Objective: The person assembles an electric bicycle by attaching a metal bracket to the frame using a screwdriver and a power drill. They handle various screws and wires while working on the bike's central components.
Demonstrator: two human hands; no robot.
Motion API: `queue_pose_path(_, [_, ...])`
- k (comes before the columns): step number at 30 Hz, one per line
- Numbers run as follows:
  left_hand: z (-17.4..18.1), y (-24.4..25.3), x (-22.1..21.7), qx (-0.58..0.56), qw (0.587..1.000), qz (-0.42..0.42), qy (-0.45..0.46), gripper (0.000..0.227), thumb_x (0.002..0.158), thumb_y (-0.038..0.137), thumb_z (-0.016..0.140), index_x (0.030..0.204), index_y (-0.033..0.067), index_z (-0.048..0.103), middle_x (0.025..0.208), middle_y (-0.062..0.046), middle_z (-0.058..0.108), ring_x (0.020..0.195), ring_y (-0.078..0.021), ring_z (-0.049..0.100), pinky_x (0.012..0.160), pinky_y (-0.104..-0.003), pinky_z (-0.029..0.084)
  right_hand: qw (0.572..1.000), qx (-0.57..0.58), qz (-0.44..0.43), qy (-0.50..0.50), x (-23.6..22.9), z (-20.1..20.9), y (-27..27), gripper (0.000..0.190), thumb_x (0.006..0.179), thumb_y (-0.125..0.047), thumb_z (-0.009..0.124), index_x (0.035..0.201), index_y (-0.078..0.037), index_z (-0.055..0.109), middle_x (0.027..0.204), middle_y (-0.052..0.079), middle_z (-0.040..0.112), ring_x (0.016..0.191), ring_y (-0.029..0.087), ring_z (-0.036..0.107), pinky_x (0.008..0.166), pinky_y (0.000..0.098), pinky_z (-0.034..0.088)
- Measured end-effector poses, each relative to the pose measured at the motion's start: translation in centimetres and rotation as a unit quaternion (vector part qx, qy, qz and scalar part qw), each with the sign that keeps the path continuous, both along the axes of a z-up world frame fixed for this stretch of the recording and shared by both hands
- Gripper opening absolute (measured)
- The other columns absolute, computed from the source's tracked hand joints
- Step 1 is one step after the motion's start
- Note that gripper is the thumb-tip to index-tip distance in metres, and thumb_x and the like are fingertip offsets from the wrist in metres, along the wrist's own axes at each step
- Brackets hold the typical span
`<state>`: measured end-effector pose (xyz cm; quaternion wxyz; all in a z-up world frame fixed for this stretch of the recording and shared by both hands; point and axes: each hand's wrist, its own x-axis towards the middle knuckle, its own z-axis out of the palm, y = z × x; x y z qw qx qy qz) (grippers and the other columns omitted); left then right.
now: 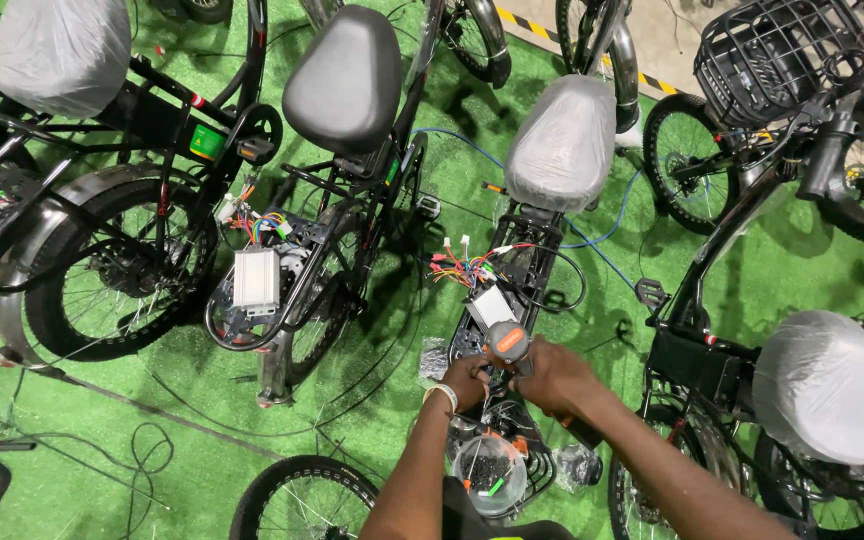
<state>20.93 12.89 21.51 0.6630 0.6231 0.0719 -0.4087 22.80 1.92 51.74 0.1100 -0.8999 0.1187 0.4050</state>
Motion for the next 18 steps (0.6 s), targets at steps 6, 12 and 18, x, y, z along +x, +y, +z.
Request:
queue_pose_path(6, [0.4, 0.4, 0.0, 0.013, 1.0, 0.002, -0.01, 0.058, 0.072, -0.012, 0.059, 0.127, 0.006, 0.056, 0.081, -0.01, 0.066, 0.07, -0.0205, 0.07, 0.063, -0.03, 0.066, 0.999, 0.04, 0.003, 0.006, 0.5, 2.0, -0.2, 0.046, 0.071, -0.036, 0.064, 0.105, -0.005, 0.062, 0.097, 0.019, 0.072, 0.1, 0.037, 0.068, 0.081, 0.0489, 0.054])
queue_pose_path(12, [1.7, 0.3, 0.0, 0.027, 0.999, 0.045, 0.007, 0.039, 0.075, -0.01, 0.053, 0.113, 0.0017, 0.053, 0.077, -0.009, 0.066, 0.061, -0.0198, 0.068, 0.061, -0.027, 0.063, 0.999, 0.022, 0.033, 0.006, 1.9, -2.1, -2.8, 0.042, 0.067, -0.036, 0.066, 0.097, -0.008, 0.066, 0.085, 0.012, 0.074, 0.097, 0.033, 0.07, 0.08, 0.0464, 0.055])
queue_pose_path(18, [3.5, 0.7, -0.2, 0.008, 0.997, 0.077, 0.027, 0.032, 0.078, -0.007, 0.055, 0.108, 0.0003, 0.048, 0.074, -0.009, 0.066, 0.059, -0.0224, 0.069, 0.058, -0.026, 0.063, 0.999, -0.038, 0.006, 0.008, 0.6, -6.4, -4.1, 0.047, 0.065, -0.048, 0.066, 0.086, -0.007, 0.072, 0.077, 0.011, 0.074, 0.087, 0.032, 0.072, 0.073, 0.044, 0.057])
